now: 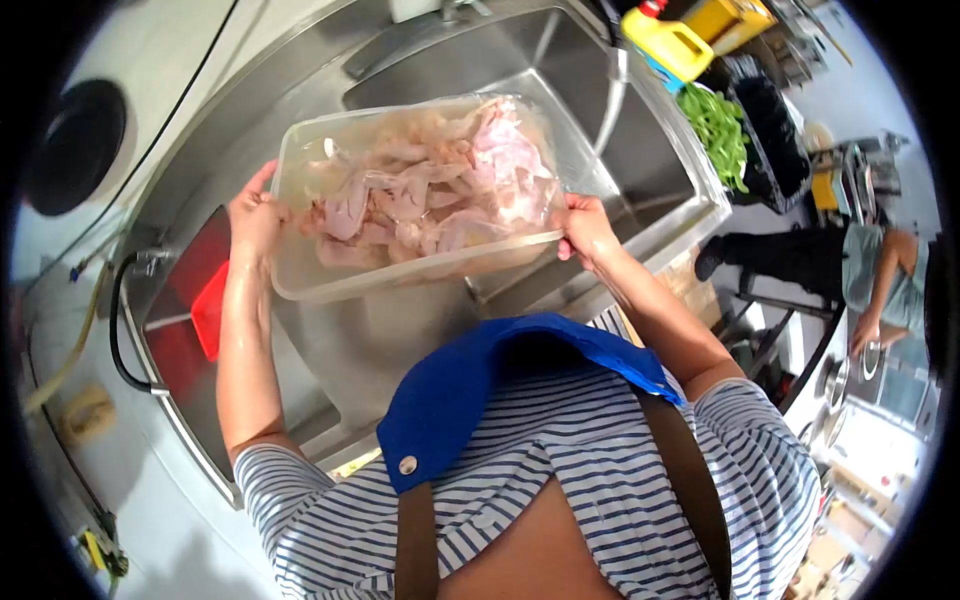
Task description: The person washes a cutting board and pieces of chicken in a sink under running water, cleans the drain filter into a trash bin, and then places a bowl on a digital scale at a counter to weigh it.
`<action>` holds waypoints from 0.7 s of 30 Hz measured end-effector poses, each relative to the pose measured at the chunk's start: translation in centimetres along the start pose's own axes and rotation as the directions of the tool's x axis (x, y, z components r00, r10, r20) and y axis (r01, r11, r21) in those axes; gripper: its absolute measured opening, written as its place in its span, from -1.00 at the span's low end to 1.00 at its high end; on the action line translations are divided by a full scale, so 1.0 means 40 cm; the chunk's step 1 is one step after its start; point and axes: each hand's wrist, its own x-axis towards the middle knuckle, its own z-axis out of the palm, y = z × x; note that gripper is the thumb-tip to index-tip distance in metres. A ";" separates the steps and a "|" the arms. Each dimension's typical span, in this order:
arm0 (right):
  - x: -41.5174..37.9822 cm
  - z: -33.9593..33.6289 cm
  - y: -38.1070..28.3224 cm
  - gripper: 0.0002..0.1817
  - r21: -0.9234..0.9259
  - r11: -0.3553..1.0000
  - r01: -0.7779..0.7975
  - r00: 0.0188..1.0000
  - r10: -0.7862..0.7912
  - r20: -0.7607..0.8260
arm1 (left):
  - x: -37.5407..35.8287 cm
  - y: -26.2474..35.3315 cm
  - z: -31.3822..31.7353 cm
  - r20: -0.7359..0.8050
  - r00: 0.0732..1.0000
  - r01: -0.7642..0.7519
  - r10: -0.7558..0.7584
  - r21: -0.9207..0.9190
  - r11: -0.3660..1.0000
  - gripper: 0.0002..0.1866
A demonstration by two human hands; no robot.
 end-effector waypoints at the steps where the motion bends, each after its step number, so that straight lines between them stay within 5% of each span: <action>1: -0.001 -0.024 0.006 -0.90 0.003 1.000 -0.023 0.999 0.024 -0.023 | 0.002 0.038 0.042 0.005 1.000 0.014 -0.014 0.046 0.999 -0.35; 6: 0.012 -0.118 0.023 -0.89 0.108 0.983 -0.150 0.986 0.157 -0.063 | 0.077 0.119 0.173 0.055 0.993 0.095 -0.107 0.186 0.978 -0.34; 10: 0.071 -0.151 0.036 -0.79 0.100 0.948 -0.303 0.953 0.297 0.065 | 0.123 0.195 0.248 0.021 0.980 0.188 -0.199 0.235 0.954 -0.37; 15: 0.164 -0.182 0.080 -0.78 -0.064 0.857 -0.512 0.828 0.511 0.231 | 0.228 0.246 0.332 0.041 0.988 0.115 -0.151 0.469 0.876 -0.56; 17: 0.192 -0.168 0.110 -0.78 -0.125 0.833 -0.538 0.789 0.551 0.272 | 0.292 0.283 0.364 0.181 0.971 -0.017 -0.157 0.705 0.709 -0.81; 19: 0.217 -0.143 0.158 -0.78 -0.170 0.777 -0.606 0.640 0.604 0.476 | 0.366 0.323 0.416 0.211 0.970 -0.075 -0.121 0.734 0.675 -0.90; 21: 0.208 -0.085 0.160 -0.78 -0.300 0.716 -0.630 0.593 0.693 0.410 | 0.404 0.408 0.516 0.275 0.952 -0.134 -0.131 0.763 0.632 -0.90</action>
